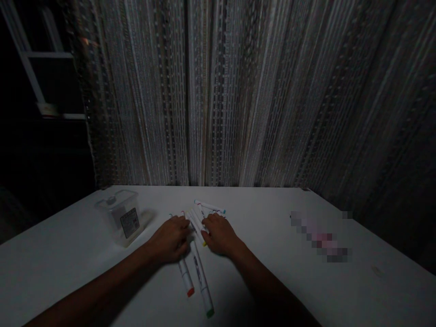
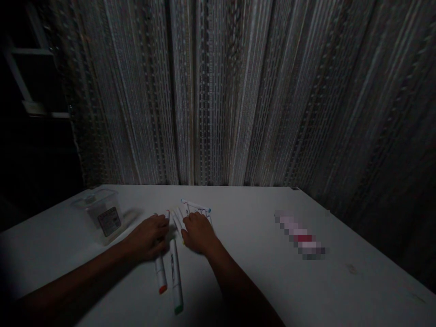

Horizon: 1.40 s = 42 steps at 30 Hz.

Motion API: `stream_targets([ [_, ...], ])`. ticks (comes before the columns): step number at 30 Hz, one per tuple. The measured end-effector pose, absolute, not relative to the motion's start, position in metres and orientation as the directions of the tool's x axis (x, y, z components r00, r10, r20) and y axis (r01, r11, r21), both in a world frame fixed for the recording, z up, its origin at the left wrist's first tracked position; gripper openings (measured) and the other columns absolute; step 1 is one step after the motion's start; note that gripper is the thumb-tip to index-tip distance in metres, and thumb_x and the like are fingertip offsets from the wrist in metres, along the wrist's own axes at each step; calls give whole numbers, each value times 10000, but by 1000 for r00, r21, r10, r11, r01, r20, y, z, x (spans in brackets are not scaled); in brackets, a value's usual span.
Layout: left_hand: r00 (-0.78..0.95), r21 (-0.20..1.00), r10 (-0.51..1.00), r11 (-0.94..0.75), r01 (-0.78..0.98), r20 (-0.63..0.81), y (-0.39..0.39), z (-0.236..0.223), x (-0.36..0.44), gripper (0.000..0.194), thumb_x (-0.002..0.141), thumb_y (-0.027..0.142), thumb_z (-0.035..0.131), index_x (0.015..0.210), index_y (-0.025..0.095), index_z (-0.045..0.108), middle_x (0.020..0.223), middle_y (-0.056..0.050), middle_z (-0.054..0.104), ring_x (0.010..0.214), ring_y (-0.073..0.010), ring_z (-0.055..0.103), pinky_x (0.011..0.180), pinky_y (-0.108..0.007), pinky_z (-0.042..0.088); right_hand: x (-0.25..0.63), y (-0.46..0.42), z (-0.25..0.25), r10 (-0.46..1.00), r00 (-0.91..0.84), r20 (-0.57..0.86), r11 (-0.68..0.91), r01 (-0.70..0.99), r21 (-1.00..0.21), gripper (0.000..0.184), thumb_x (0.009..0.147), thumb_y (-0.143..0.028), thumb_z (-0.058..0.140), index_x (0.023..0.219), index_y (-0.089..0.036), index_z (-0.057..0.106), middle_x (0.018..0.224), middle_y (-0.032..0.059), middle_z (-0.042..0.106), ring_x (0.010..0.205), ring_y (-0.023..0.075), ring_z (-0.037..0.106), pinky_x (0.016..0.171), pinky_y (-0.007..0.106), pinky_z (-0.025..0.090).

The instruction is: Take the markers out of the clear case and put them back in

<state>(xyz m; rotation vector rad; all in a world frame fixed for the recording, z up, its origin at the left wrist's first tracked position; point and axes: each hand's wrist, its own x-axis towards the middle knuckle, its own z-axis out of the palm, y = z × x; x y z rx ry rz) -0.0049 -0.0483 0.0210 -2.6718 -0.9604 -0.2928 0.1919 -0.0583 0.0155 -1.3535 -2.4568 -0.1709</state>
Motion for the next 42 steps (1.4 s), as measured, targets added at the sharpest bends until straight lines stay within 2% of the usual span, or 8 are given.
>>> stream_targets([
  [10, 754, -52, 624, -762, 645, 204, -44, 8, -16, 176, 687, 234, 459, 556, 146, 537, 518, -39, 563, 467, -124, 492, 494, -240, 286, 194, -58, 14, 777, -543, 319, 601, 790, -118, 415, 822, -411, 512, 1129, -134, 543, 1093, 126, 549, 1040, 249, 467, 904, 389, 370],
  [14, 680, -35, 664, -707, 706, 312, -47, 13, -23, 258, 784, 298, 445, 920, 153, 607, 918, -96, 632, 841, -198, 584, 737, -301, 434, 193, -61, 10, 759, -606, 238, 648, 740, -180, 690, 765, -563, 535, 1298, -140, 421, 1325, 179, 413, 1260, 307, 319, 1023, 463, 261],
  [17, 634, -14, 700, -668, 744, 328, -49, 5, -31, 443, 848, 405, 415, 1217, 174, 494, 1263, -145, 498, 1152, -260, 471, 955, -418, 380, 190, -61, 7, 819, -542, 187, 572, 797, -195, 704, 798, -528, 509, 1356, -130, 348, 1424, 202, 285, 1342, 326, 185, 1063, 506, 176],
  [22, 588, 59, 778, -613, 788, 222, -56, -23, -38, 563, 873, 525, 322, 1346, 221, 353, 1414, -130, 349, 1302, -283, 322, 1034, -531, 298, 189, -64, 10, 824, -534, 191, 567, 790, -235, 681, 833, -522, 466, 1371, -124, 334, 1451, 183, 249, 1366, 297, 133, 1092, 482, 137],
  [26, 585, 78, 759, -627, 775, 284, -69, -31, -36, 537, 885, 494, 320, 1346, 219, 348, 1414, -122, 352, 1295, -268, 338, 1055, -529, 285, 186, -67, 10, 783, -603, 156, 621, 736, -270, 835, 762, -679, 448, 1393, -152, 298, 1464, 177, 219, 1371, 308, 102, 1095, 505, 113],
  [31, 584, 78, 700, -666, 742, 411, -77, -25, -34, 464, 869, 454, 397, 1234, 178, 472, 1268, -131, 507, 1151, -243, 481, 1013, -433, 383, 184, -59, 1, 866, -456, 204, 496, 834, -243, 686, 858, -546, 405, 1382, -114, 314, 1453, 198, 233, 1367, 319, 114, 1094, 506, 107],
  [37, 516, 50, 745, -588, 808, 423, -57, -31, -38, 595, 834, 536, 412, 1321, 195, 398, 1412, -136, 347, 1292, -307, 334, 1029, -464, 368, 188, -60, 8, 842, -524, 127, 538, 799, -269, 782, 792, -599, 486, 1391, -131, 300, 1455, 179, 243, 1360, 326, 144, 1088, 510, 149],
  [42, 474, 94, 772, -558, 824, 424, -34, -30, -33, 504, 876, 479, 345, 1268, 183, 460, 1366, -123, 419, 1228, -251, 434, 1003, -409, 412, 187, -59, 8, 860, -493, 136, 511, 824, -245, 643, 861, -505, 426, 1361, -107, 351, 1427, 196, 297, 1328, 319, 249, 1083, 493, 183],
])
